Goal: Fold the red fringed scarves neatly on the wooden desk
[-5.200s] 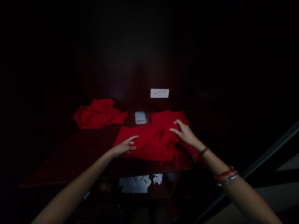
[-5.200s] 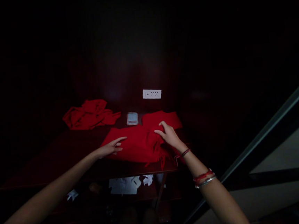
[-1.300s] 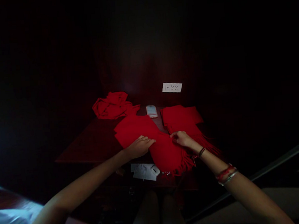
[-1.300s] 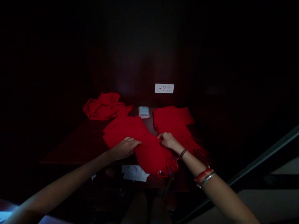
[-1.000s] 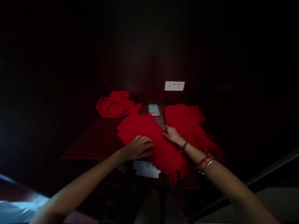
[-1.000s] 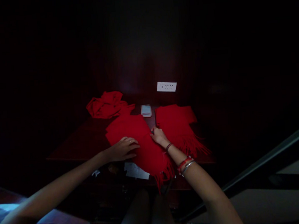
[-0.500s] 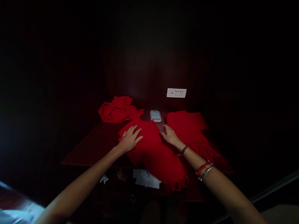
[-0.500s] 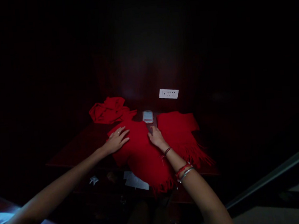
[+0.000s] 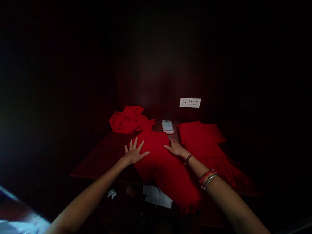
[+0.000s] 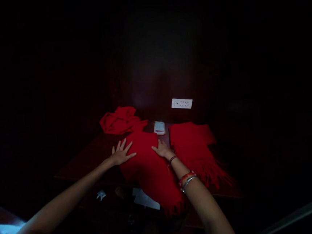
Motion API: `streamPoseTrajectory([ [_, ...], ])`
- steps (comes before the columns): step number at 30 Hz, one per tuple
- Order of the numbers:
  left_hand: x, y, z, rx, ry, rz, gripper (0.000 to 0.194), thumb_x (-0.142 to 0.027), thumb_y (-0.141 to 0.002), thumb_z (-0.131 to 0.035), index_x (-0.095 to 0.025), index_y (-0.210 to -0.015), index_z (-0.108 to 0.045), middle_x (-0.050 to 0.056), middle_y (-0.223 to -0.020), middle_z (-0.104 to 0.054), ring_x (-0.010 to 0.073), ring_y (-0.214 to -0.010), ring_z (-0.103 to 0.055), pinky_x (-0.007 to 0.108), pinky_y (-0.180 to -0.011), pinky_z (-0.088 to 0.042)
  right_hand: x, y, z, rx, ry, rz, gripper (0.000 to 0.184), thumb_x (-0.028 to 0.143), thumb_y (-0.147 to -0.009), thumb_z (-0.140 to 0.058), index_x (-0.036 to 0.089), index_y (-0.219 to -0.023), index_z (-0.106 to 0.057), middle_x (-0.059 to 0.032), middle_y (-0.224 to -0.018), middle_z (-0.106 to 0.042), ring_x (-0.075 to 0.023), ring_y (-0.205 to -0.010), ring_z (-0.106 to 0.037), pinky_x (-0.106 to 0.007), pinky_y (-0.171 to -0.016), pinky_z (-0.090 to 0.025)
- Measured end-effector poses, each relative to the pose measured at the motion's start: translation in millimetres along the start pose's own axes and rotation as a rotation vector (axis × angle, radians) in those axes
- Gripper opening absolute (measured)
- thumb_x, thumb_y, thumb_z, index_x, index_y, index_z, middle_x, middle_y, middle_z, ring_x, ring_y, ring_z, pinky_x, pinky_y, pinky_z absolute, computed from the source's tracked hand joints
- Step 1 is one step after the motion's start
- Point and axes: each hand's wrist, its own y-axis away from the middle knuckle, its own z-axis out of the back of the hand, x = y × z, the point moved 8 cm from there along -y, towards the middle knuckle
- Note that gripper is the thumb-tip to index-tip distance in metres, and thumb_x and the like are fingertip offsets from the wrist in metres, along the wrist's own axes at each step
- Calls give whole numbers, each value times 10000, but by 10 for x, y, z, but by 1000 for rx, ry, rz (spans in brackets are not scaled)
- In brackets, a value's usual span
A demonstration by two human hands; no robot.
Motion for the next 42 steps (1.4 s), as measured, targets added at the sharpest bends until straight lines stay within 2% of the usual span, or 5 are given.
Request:
streamPoseTrajectory([
  [14, -213, 268, -147, 305, -63, -435, 887, -651, -594, -485, -335, -1304, -58, 57, -1382, 78, 333, -1228, 74, 543, -938, -62, 74, -153, -103, -135, 228, -78, 497, 460, -839, -217, 273, -1298, -208, -117, -1358, -185, -257, -1201, -226, -440, -948, -104],
  [18, 61, 128, 106, 61, 3, -296, 772, -557, -680, -475, -251, -1313, -155, 92, -1387, -16, 295, -1246, -12, 457, -968, -146, 249, 72, 65, -298, 184, 19, 537, 464, -833, -231, 202, -1302, -210, -128, -1360, -163, -244, -1220, -171, -400, -957, -127],
  [27, 279, 119, -132, 308, -16, -253, 805, -619, -611, -488, -346, -1289, -151, 33, -1382, -15, 314, -1239, 27, 551, -932, -67, 208, 225, -371, 119, 185, 70, 704, 611, -759, -240, 220, -1327, -92, -109, -1390, -29, -243, -1254, 33, -425, -980, -35],
  [36, 91, -642, 509, -158, 158, -149, 473, -393, -805, -367, -175, -1226, -361, 82, -1321, -291, 180, -1208, -245, 297, -982, -206, 36, -260, 250, -173, -74, -195, 508, 373, -794, -400, 76, -1206, -390, -161, -1155, -490, -207, -1060, -461, -261, -828, -366],
  [42, 342, -1011, 307, -62, 213, 27, 291, -233, -711, -527, -140, -986, -552, 64, -956, -607, 176, -871, -559, 247, -751, -433, -179, -489, 189, -164, -78, -288, 318, 260, -718, -512, 119, -993, -583, -129, -926, -625, -200, -830, -594, -220, -609, -438],
])
